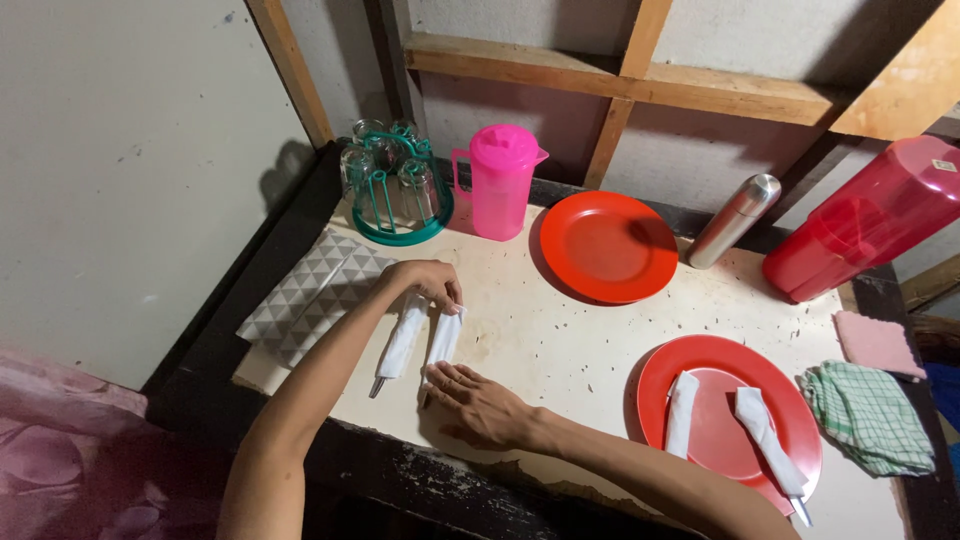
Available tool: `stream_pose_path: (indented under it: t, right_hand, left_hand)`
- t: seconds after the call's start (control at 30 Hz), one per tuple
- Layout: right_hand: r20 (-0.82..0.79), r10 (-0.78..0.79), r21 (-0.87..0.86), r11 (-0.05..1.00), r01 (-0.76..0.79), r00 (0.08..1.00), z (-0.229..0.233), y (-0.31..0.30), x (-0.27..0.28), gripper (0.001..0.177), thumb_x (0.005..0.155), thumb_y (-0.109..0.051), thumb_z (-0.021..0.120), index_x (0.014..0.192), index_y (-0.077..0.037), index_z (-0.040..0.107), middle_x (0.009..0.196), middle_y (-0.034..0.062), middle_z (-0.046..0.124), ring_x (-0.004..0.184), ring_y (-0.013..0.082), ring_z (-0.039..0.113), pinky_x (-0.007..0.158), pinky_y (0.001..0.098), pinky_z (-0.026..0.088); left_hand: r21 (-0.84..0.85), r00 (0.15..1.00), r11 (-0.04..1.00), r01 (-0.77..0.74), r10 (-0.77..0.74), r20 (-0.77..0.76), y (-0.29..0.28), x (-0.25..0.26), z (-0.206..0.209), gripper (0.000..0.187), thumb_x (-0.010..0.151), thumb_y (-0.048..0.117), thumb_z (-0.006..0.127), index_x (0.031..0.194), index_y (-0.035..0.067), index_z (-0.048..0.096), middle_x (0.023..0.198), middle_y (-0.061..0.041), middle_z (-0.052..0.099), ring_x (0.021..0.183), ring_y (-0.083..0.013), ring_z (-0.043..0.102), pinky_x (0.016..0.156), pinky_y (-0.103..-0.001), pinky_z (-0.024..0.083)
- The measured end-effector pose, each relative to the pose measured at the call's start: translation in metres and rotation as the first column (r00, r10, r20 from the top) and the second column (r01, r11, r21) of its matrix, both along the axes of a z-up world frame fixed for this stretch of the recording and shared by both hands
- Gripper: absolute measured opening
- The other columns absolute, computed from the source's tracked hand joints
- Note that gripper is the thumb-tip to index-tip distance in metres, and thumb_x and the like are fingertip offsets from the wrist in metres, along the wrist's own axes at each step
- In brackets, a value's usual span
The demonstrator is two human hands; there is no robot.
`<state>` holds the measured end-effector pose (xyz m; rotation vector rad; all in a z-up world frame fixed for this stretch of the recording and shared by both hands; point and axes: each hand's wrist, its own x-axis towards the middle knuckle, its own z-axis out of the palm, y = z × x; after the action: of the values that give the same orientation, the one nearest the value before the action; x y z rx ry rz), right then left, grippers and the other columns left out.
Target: The person wipes two red plates with a green checkered cloth, then places wrapped white napkins with cutlery onto the plates. The person arranges the plates and napkins on the table.
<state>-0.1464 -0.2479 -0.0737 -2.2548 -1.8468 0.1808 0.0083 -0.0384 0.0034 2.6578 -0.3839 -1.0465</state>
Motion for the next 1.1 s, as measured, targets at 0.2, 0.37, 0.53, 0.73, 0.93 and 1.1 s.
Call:
stream_pose_path:
  t: [0.2, 0.37, 0.53, 0.73, 0.93, 1.1]
  right_hand:
    - [0.045, 0.035, 0.013, 0.999, -0.035, 0.998, -0.013, 0.006, 0.007, 0.065, 0.106, -0.042, 0.028, 0.159, -0.005, 0.021, 0.167, 0.0163, 0.015, 0.156, 0.0336, 0.013, 0.126, 0.0491, 0.009]
    - [0.051, -0.007, 0.032, 0.999, 0.005, 0.999, 0.012, -0.019, 0.006, 0.061, 0.104, -0.041, 0.039, 0.154, -0.007, 0.033, 0.164, 0.0183, 0.028, 0.152, 0.0364, 0.028, 0.121, 0.0545, 0.023]
    - [0.136, -0.020, 0.139, 0.990, 0.001, 0.991, 0.042, -0.059, 0.012, 0.045, 0.102, -0.031, 0.052, 0.142, -0.010, 0.049, 0.156, 0.0192, 0.044, 0.140, 0.0353, 0.047, 0.111, 0.0563, 0.040]
    - [0.148, -0.360, 0.360, 0.887, 0.289, 0.921, 0.066, -0.123, 0.056, 0.015, 0.092, -0.021, 0.071, 0.100, -0.008, 0.073, 0.121, 0.0137, 0.070, 0.101, 0.0252, 0.073, 0.088, 0.0432, 0.056]
    - [-0.282, -0.758, 0.421, 0.453, 0.786, 0.588, 0.062, -0.202, 0.129, 0.028, 0.085, -0.020, 0.077, 0.112, -0.027, 0.073, 0.113, -0.0022, 0.070, 0.078, 0.0293, 0.073, 0.067, 0.0430, 0.059]
    - [-0.613, -0.683, 0.401, 0.163, 0.901, 0.397, 0.059, -0.251, 0.144, 0.028, 0.092, -0.003, 0.068, 0.117, -0.013, 0.076, 0.117, 0.0112, 0.071, 0.098, 0.0326, 0.072, 0.074, 0.0391, 0.061]
  left_hand:
    - [-0.075, 0.999, 0.997, -0.027, 0.025, -0.030, 0.012, 0.001, 0.005, 0.033, 0.082, 0.021, 0.078, 0.114, 0.015, 0.078, 0.098, 0.001, 0.077, 0.083, -0.0133, 0.068, 0.074, -0.032, 0.053]
    - [-0.133, 0.966, 0.957, -0.257, 0.252, -0.053, -0.001, -0.006, 0.045, 0.032, 0.092, 0.025, 0.069, 0.122, 0.017, 0.072, 0.100, -0.001, 0.074, 0.069, -0.0143, 0.064, 0.053, -0.029, 0.049]
    - [-0.377, 0.939, 0.879, -0.290, 0.337, 0.064, -0.004, 0.026, 0.004, 0.034, 0.087, 0.023, 0.075, 0.119, 0.011, 0.072, 0.091, -0.004, 0.072, 0.060, -0.0133, 0.058, 0.050, -0.026, 0.052]
    - [-0.849, 0.872, 0.431, -0.304, 0.486, -0.066, -0.048, 0.051, -0.069, 0.038, 0.093, 0.036, 0.077, 0.123, 0.014, 0.069, 0.099, -0.005, 0.077, 0.076, -0.0058, 0.065, 0.061, -0.014, 0.048]
    - [-0.849, 0.633, 0.528, 0.030, 0.648, 0.425, -0.112, 0.056, -0.113, 0.025, 0.093, 0.016, 0.072, 0.117, 0.023, 0.072, 0.106, -0.002, 0.075, 0.092, -0.0181, 0.073, 0.077, -0.029, 0.060]
    - [-0.637, 0.284, 0.765, 0.101, 0.591, 0.755, -0.148, 0.025, -0.095, 0.031, 0.103, 0.046, 0.053, 0.120, 0.024, 0.067, 0.121, -0.001, 0.061, 0.103, -0.0225, 0.064, 0.090, -0.039, 0.053]
